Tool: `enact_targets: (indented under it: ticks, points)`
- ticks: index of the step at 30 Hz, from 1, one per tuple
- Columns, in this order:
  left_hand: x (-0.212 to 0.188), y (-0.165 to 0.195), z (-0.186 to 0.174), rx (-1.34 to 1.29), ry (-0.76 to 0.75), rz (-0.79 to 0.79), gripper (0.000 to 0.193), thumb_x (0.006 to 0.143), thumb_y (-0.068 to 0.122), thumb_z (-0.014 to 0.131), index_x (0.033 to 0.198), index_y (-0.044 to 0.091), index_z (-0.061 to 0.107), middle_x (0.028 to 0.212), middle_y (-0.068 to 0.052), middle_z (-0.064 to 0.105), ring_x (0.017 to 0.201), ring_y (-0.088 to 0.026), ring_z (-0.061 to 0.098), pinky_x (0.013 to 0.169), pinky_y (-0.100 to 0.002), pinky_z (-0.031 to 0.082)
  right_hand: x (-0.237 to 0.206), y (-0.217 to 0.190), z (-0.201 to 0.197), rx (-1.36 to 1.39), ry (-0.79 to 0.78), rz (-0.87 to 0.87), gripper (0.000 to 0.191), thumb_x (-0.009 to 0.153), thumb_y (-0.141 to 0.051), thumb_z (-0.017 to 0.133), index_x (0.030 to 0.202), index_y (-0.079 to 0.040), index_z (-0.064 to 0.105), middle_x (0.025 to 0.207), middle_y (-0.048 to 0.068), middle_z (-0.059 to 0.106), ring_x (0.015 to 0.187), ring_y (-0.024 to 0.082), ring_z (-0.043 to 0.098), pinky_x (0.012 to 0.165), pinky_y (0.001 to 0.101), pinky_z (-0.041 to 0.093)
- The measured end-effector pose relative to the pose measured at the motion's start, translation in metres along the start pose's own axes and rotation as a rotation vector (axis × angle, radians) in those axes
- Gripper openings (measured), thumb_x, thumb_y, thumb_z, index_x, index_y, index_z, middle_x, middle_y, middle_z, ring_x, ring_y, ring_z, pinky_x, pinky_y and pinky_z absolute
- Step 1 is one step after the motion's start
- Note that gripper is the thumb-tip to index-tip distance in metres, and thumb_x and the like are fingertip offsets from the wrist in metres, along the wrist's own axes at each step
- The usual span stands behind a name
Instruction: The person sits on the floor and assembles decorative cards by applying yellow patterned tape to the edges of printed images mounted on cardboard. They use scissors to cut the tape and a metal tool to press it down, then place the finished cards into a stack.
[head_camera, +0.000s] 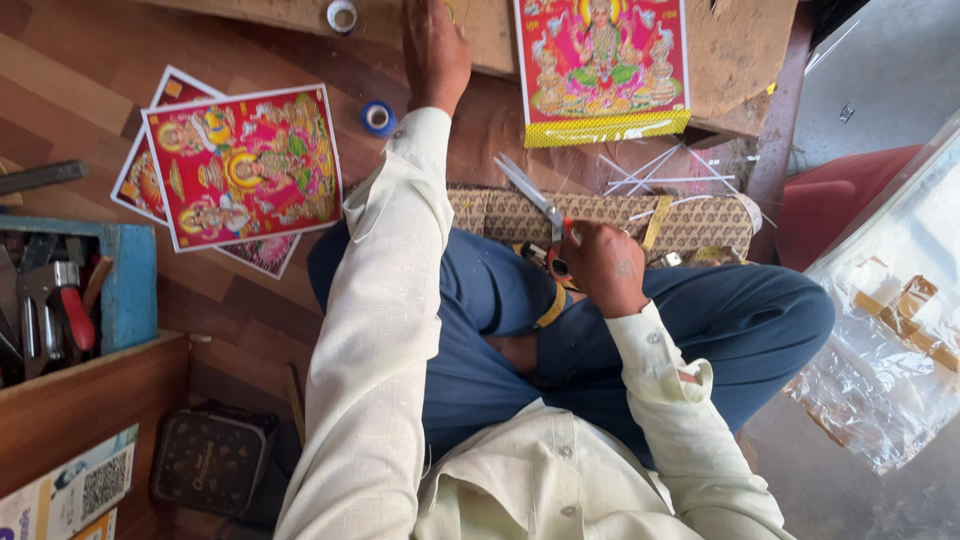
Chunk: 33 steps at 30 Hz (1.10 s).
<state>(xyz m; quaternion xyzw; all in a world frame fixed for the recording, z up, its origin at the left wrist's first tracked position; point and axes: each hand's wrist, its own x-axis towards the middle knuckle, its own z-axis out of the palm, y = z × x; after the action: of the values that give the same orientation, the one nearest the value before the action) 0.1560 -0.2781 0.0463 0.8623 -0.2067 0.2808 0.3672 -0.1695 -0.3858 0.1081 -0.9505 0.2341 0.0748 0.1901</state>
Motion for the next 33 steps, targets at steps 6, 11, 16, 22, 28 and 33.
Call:
enact_targets:
  ticks: [6,11,16,22,28,33]
  points:
    - [-0.007,0.039,-0.005,0.002,0.103,-0.363,0.049,0.083,0.018,0.075,0.124,0.001,0.054,0.128,-0.022,0.059,0.115,-0.039,0.064,0.096,-0.048,0.051,0.041,0.007,0.027,1.531,-0.025,0.326,0.074,0.09,-0.028,0.081,0.149,0.004,0.049,0.121,0.019,0.066,0.111,0.027,0.067,0.096,0.041,0.055]
    - [-0.05,0.082,0.01,-0.361,-0.205,-0.847,0.03,0.091,0.023,0.073,0.105,-0.002,0.062,0.103,-0.019,0.072,0.089,-0.027,0.072,0.079,-0.042,0.056,0.104,-0.011,0.065,2.345,-0.093,0.49,0.076,0.086,-0.034,0.079,0.145,0.0,0.045,0.142,0.014,0.058,0.134,0.029,0.054,0.115,0.0434,0.041]
    - [-0.073,0.085,0.025,-1.046,-0.44,-1.07,0.033,0.086,0.019,0.081,0.09,-0.013,0.072,0.082,-0.014,0.071,0.07,-0.019,0.062,0.064,-0.039,0.053,0.128,-0.027,0.072,2.557,-0.072,0.452,0.057,0.087,-0.032,0.08,0.132,-0.006,0.056,0.13,0.008,0.063,0.124,0.025,0.059,0.112,0.0431,0.044]
    - [-0.065,0.103,0.023,-1.245,-0.602,-1.056,0.027,0.083,0.017,0.079,0.097,-0.005,0.074,0.085,-0.01,0.076,0.069,-0.017,0.072,0.061,-0.033,0.059,0.107,-0.011,0.051,2.52,0.139,0.335,0.047,0.088,-0.031,0.078,0.125,-0.009,0.062,0.12,0.006,0.068,0.113,0.023,0.063,0.099,0.0417,0.05]
    - [-0.077,0.137,0.015,-1.254,-0.887,-1.174,0.025,0.083,0.021,0.08,0.097,0.002,0.071,0.081,-0.01,0.074,0.059,-0.021,0.069,0.051,-0.034,0.053,0.097,0.017,0.041,2.425,0.379,0.29,0.037,0.09,-0.021,0.076,0.122,-0.007,0.065,0.111,0.007,0.073,0.101,0.022,0.066,0.088,0.0368,0.048]
    - [-0.086,0.146,0.009,-1.129,-1.073,-1.116,0.032,0.084,0.032,0.078,0.099,0.005,0.073,0.084,-0.008,0.075,0.069,-0.02,0.07,0.059,-0.034,0.058,0.09,0.058,0.024,2.433,0.441,0.347,0.024,0.087,-0.006,0.074,0.108,-0.001,0.063,0.101,0.012,0.069,0.097,0.027,0.068,0.099,0.0435,0.054]
